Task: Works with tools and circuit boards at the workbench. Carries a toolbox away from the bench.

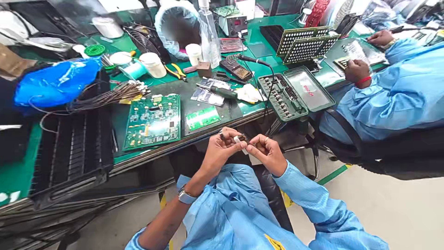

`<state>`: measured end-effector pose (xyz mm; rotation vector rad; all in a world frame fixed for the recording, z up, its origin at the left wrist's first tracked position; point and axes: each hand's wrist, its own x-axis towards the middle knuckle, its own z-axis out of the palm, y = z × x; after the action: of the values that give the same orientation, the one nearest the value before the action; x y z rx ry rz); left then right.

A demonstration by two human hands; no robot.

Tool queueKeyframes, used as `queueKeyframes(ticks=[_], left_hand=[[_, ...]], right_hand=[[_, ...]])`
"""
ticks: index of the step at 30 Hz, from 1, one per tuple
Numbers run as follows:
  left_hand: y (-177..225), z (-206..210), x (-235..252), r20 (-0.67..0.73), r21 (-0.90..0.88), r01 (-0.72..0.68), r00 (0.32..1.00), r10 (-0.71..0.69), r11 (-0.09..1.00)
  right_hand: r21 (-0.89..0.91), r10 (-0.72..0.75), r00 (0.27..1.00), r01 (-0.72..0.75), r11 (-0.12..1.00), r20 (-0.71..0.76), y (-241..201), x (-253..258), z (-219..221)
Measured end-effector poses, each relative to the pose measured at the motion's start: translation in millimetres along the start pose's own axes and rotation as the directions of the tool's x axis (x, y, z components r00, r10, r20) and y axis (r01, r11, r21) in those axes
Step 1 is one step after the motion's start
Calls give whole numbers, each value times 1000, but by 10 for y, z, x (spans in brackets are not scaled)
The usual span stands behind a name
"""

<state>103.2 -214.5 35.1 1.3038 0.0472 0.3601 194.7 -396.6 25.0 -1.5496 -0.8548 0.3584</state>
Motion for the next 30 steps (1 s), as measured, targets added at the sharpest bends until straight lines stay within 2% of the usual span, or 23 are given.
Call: queueKeyframes(ticks=[4,7,10,13,15,17,20,24,30], left_hand=[[-40,192,199,55,-1,38,998,-38,999],[-45,287,350,116,28,58,991,-61,998],[-120,264,371,116,138,34,992,-51,990],[-259,123,177,124,239,80,986,-112,968],[-375,1,6,97,265,141,980,-172,954],[-524,-103,-183,9,217,206,977,-213,954],[-747,-240,-403,-152,157,296,950,-273,942],[-977,-374,-667,-276,168,393,899,-339,904],[-1146,-527,-843,-344,223,475,855,-388,851]], right_hand=[[-203,-127,992,122,972,-13,-66,87,-331],[-374,-175,978,122,919,-111,-185,463,-830],[-652,-194,953,-6,758,-234,-193,1051,-1500],[-798,-77,960,-176,576,-267,-30,1418,-1884],[-833,-17,972,-194,518,-236,66,1461,-1936],[-847,16,979,-185,499,-204,144,1396,-1915],[-862,-26,980,-162,480,-198,260,1299,-1890],[-852,-64,978,-140,505,-199,371,1198,-1915],[-821,-141,954,-147,551,-265,248,1202,-2086]])
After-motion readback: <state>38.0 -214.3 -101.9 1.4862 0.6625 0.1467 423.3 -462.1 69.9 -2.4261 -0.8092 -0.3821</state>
